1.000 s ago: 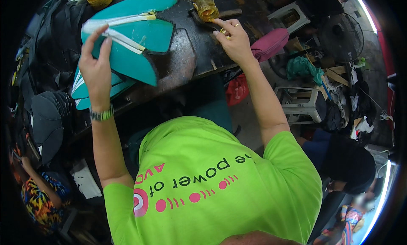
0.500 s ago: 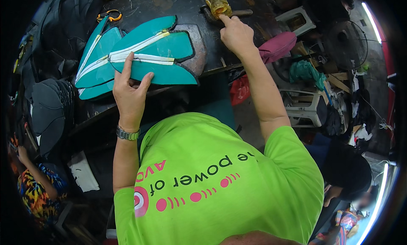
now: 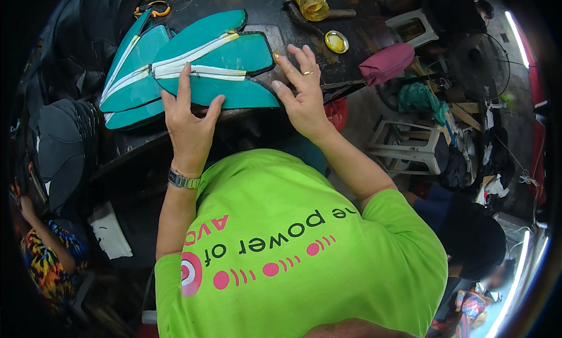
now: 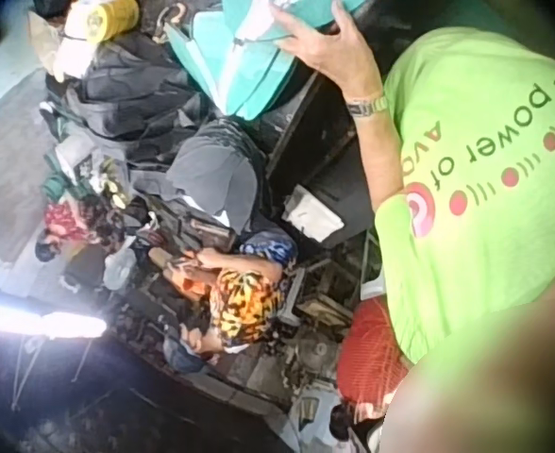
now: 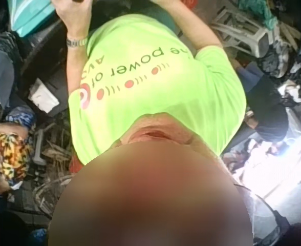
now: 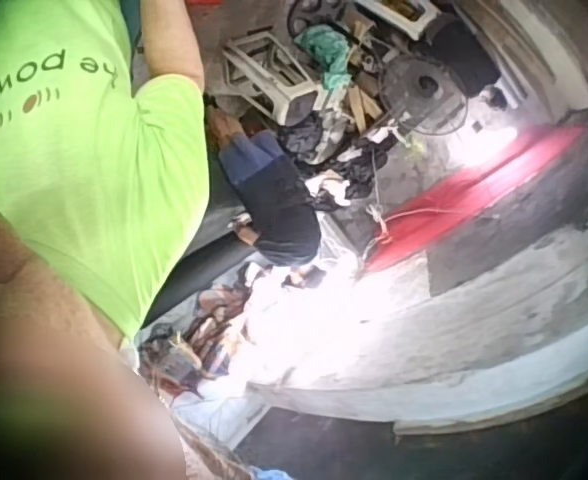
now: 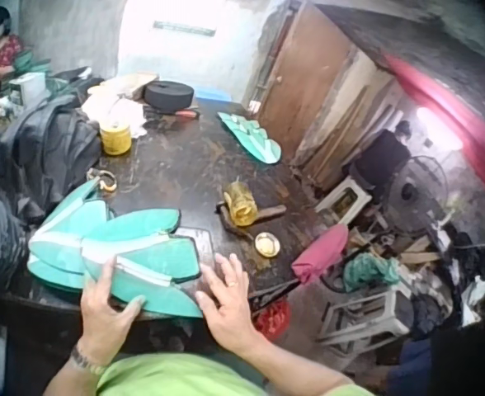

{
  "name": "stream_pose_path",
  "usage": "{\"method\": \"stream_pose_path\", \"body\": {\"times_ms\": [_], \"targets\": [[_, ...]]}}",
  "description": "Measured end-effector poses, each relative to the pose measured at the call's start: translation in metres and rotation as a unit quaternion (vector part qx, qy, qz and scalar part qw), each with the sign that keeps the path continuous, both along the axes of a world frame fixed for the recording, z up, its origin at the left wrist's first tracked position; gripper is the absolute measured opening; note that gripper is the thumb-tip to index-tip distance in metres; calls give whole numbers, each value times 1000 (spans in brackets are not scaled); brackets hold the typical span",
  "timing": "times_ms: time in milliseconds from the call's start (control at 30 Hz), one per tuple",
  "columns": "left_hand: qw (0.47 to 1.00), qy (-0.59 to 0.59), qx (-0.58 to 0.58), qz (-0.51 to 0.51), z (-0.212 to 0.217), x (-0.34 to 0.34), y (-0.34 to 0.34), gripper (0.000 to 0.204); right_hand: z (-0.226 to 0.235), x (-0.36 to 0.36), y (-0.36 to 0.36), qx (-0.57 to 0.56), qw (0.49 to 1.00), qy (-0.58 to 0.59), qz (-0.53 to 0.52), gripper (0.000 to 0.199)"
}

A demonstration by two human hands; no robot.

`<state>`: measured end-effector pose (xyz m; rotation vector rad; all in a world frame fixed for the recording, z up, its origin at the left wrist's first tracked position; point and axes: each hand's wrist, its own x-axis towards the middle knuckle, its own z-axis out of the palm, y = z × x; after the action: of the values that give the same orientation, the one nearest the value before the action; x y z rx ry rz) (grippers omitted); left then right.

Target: The person applies a yellow substance from a jar to the edges of teal cap-shaped items and presses them together. They handle multiple items one at a time, aligning and smoothing the edges, then place finished items aside on the table.

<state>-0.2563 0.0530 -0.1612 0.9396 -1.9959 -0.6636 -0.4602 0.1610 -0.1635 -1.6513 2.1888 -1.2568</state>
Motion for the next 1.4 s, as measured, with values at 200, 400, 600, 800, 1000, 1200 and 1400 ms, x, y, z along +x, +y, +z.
{"method": "stream_pose_path", "body": {"times_ms": [200,400,600,800,1000,1200,1400], "targets": [[1000,-5,-25,-5,1,-1,0,79,-19,10,0,54,998,27,-12,54],[999,-7,-46,-10,1,-1,0,75,-19,17,-1,70,996,62,-10,59],[999,-2,-47,-19,1,-1,-1,75,-12,21,-8,81,989,111,54,61],[997,-26,-60,-27,7,-2,1,72,-5,-3,-18,99,976,166,97,43],[992,-57,-77,-83,23,-5,-16,73,-4,-28,-32,42,941,298,155,41],[986,-89,-99,-104,32,-12,-30,73,0,-32,-29,51,951,233,196,35],[973,-100,-154,-142,39,-28,-60,68,7,-35,-34,8,968,211,132,32]]}}
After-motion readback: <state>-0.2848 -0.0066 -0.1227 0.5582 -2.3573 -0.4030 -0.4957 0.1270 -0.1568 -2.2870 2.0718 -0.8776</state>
